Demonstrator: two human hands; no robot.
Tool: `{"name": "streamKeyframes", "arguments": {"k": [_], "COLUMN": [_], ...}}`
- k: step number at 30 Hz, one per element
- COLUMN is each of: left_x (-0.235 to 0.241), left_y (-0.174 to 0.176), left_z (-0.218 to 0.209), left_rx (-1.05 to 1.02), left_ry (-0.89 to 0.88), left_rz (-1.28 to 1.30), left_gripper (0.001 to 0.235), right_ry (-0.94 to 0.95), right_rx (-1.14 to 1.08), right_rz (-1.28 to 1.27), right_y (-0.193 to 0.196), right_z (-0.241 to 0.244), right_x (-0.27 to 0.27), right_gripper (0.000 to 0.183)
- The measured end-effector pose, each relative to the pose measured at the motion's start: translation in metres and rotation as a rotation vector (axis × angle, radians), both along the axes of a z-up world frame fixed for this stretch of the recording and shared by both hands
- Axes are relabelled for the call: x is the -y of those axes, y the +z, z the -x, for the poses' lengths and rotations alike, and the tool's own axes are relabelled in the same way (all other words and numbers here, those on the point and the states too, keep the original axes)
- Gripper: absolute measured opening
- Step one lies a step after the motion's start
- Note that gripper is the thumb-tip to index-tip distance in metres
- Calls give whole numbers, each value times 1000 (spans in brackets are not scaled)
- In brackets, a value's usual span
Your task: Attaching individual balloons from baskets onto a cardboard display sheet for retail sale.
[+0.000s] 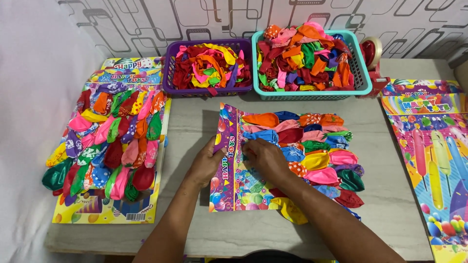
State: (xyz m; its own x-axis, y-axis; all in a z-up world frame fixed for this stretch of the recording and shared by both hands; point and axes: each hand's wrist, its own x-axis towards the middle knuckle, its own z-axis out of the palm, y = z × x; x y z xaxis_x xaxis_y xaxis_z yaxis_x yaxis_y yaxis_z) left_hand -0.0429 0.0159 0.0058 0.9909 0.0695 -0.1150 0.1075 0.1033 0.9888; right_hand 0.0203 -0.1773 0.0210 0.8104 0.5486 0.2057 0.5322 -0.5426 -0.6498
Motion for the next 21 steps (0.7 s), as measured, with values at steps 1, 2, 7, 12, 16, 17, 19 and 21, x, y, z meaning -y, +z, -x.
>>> {"name": "streamKeyframes", "arguments": {"k": [1, 2, 7, 12, 16, 17, 19, 21], "left_x": [0, 0, -2, 1, 2, 1, -2, -3], "left_y": [0, -1, -4, -4, 2, 0, -1, 0], "left_z": [0, 0, 0, 2, 0, -1, -2, -2], "left_rx": [0, 4, 16, 19, 24, 29, 35, 31], "left_ry": [0, 3, -10, -24, -25, -34, -43, -48], "left_rz": [1, -6, -4, 10, 26, 20, 13, -1], "left_gripper": [50, 49, 49, 49, 48, 49, 49, 48], "right_ry": [0, -4, 33, 37, 4, 16, 28, 80], "right_rx": [0, -36, -130, -188, -146, -97, -49, -91], "right_rz": [1, -27, -82, -111, -130, -96, -62, -87], "right_y": [-7, -14, -13, -17, -29, -33, -35, -31], "right_z": [-2, -4, 0, -2, -10, -10, -10, -9], "right_x": [1, 2, 6, 8, 8, 8, 9, 10], "right_gripper": [8, 9, 14, 15, 17, 15, 14, 12]}}
